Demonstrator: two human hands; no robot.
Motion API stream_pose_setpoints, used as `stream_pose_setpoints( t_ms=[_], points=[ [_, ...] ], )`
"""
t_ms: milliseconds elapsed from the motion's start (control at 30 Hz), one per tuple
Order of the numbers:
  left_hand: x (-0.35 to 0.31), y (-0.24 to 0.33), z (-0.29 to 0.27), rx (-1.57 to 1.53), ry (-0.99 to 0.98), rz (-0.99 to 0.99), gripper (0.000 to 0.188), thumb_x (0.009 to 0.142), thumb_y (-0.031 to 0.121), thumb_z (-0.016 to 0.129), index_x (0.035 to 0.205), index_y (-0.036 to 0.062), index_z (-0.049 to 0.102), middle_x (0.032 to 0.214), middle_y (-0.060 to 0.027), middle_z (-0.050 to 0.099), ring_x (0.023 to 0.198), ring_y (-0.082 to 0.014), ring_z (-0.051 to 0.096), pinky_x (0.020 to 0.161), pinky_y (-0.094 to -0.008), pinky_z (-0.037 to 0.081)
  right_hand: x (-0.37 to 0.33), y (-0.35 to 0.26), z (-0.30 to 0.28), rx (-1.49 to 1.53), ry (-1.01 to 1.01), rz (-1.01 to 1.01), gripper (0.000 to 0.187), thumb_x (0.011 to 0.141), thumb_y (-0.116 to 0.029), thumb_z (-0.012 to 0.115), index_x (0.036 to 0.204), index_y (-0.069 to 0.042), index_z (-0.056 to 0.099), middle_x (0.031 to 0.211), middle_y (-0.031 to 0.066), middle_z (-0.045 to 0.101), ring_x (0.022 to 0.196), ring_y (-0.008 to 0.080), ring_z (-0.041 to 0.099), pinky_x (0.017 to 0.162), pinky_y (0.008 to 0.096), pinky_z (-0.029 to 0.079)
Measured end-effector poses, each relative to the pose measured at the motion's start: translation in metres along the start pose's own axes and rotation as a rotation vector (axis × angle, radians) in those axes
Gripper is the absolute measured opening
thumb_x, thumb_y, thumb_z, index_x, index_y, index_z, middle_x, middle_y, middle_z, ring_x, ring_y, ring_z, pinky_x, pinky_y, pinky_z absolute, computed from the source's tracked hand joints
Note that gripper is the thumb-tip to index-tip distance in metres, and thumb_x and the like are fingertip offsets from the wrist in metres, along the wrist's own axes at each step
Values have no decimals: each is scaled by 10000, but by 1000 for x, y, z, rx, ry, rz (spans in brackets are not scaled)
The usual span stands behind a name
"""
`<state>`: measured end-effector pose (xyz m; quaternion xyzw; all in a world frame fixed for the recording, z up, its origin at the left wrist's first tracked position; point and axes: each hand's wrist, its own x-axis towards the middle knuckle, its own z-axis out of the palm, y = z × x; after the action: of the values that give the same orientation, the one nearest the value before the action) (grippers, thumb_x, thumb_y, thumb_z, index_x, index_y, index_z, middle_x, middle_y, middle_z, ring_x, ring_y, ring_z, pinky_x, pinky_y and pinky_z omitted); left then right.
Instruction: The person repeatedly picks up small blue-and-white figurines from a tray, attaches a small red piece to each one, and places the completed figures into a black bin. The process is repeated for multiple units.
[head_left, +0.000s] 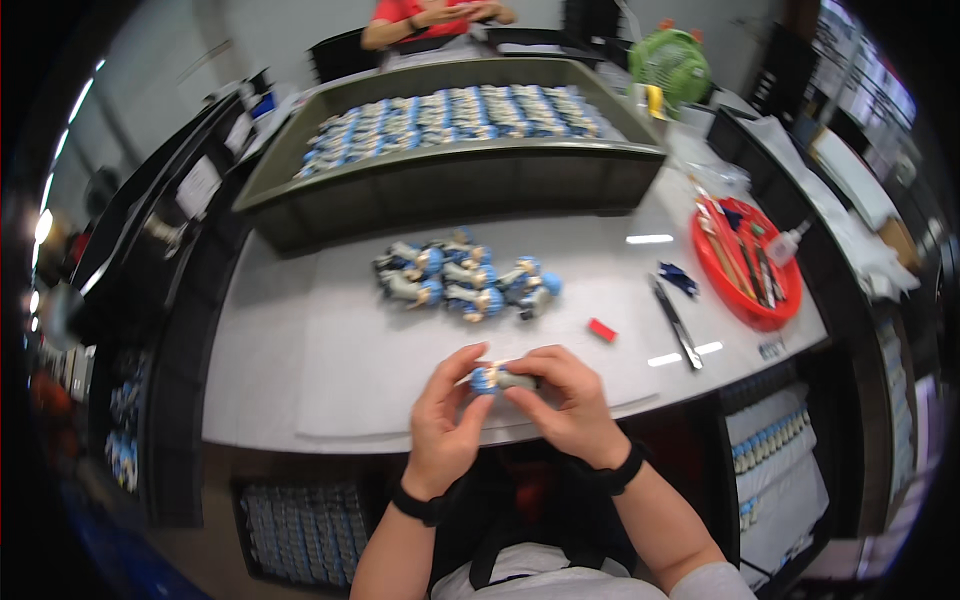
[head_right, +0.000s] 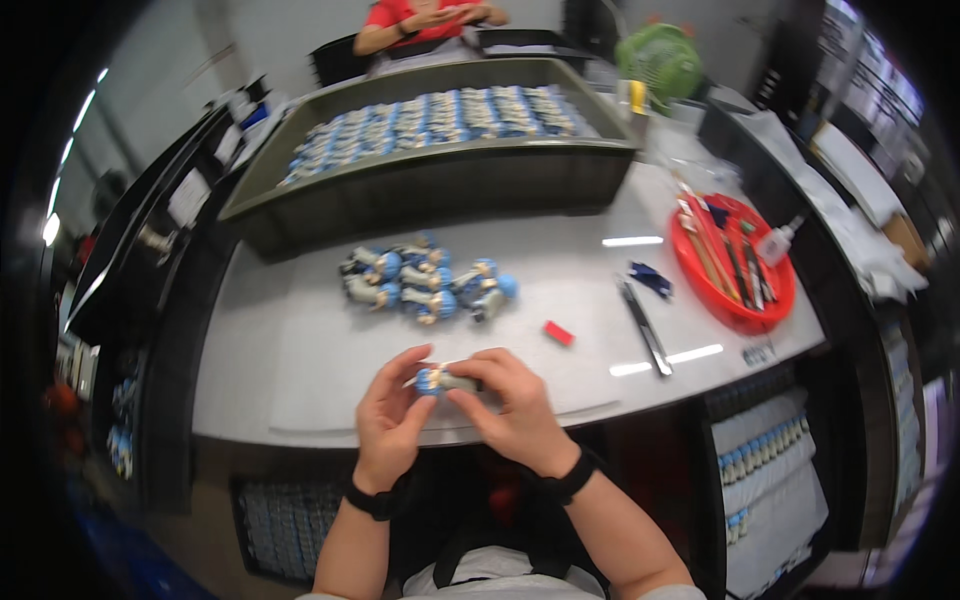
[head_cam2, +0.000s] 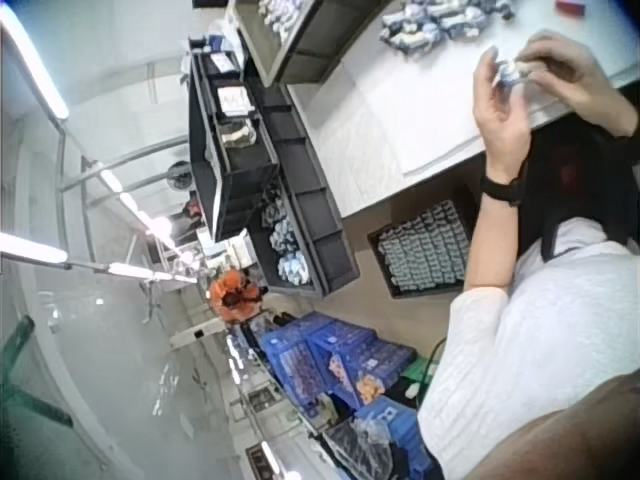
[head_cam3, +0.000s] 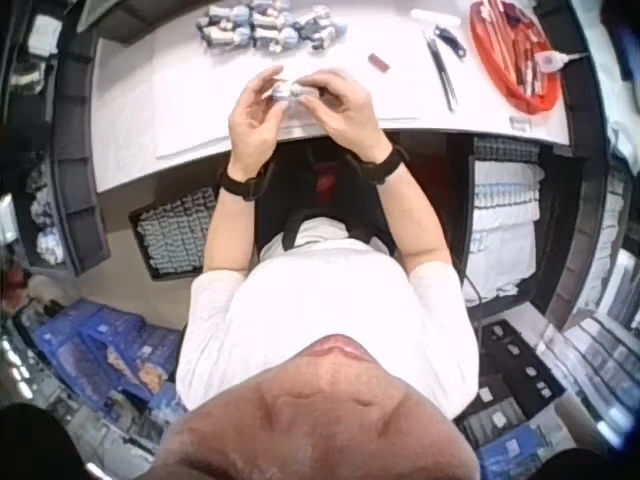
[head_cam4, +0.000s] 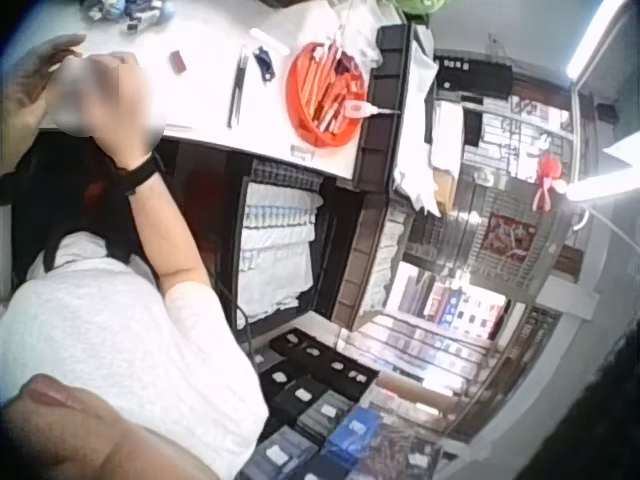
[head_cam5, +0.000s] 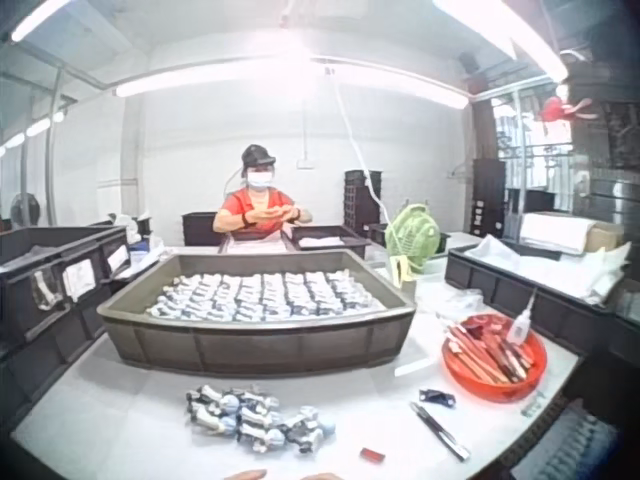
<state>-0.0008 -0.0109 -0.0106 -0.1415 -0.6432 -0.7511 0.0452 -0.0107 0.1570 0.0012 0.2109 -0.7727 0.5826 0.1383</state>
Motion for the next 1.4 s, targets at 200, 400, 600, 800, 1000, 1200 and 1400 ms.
stream_pose_setpoints(
  t_ms=[200, 400, 600, 800, 1000, 1200, 1400],
  points=[
    [2, -1, -2, 97, 66, 81, 458, 886, 69, 575, 1309, -35, 430, 1286, -157, 500, 1050, -197, 531, 932, -334, 430, 0, 9, -3, 196, 43, -27, 169, 824, -43, 645, 985, -4, 616, 946, 107, 595, 852, 214, 588, 724, 284, 466],
    [1, 3, 9, 111, 92, 31, 349, 944, 79, 522, 1266, -48, 477, 1217, -165, 548, 1046, -210, 557, 935, -324, 451, -41, 5, -67, 447, 222, 127, 195, 851, -29, 649, 1044, -24, 626, 1025, 43, 594, 996, 105, 539, 868, 238, 437],
    [-2, 1, -3, 189, 79, 22, 334, 941, 30, 502, 1261, -63, 475, 1224, -170, 546, 1055, -231, 561, 942, -339, 461, -140, 20, -199, 188, 831, 301, 204, 888, -56, 622, 1087, -17, 619, 918, 24, 649, 808, 64, 587, 721, 202, 481],
    [0, 4, 3, 236, 65, 6, 310, 932, 22, 523, 1231, -59, 513, 1191, -145, 572, 1027, -202, 568, 921, -310, 465, -334, 59, -322, -412, 1050, 718, 289, 803, -20, 672, 1085, 5, 616, 971, 67, 655, 880, 134, 617, 752, 261, 515],
    [0, 4, 3, 283, 75, 14, 293, 930, 26, 539, 1212, -52, 539, 1155, -131, 597, 986, -184, 582, 889, -292, 472, -421, 62, -339, -817, 863, 1258, 265, 634, -61, 771, 879, 0, 689, 819, 117, 687, 760, 202, 660, 725, 310, 528],
    [-1, 7, 9, 326, 68, 8, 285, 931, 31, 541, 1205, -50, 550, 1128, -127, 610, 966, -179, 590, 874, -289, 475, -449, 81, -345, -682, 859, 1347, 279, 611, -67, 788, 861, 1, 683, 784, 103, 672, 717, 192, 649, 693, 306, 527],
    [-1, 0, 3, 334, 67, 5, 300, 930, 43, 536, 1220, -34, 537, 1130, -117, 604, 927, -145, 575, 825, -262, 466, -451, 102, -349, -766, 738, 1279, 291, 647, -124, 783, 856, 17, 637, 762, 101, 654, 673, 184, 633, 626, 307, 519]
  ],
)
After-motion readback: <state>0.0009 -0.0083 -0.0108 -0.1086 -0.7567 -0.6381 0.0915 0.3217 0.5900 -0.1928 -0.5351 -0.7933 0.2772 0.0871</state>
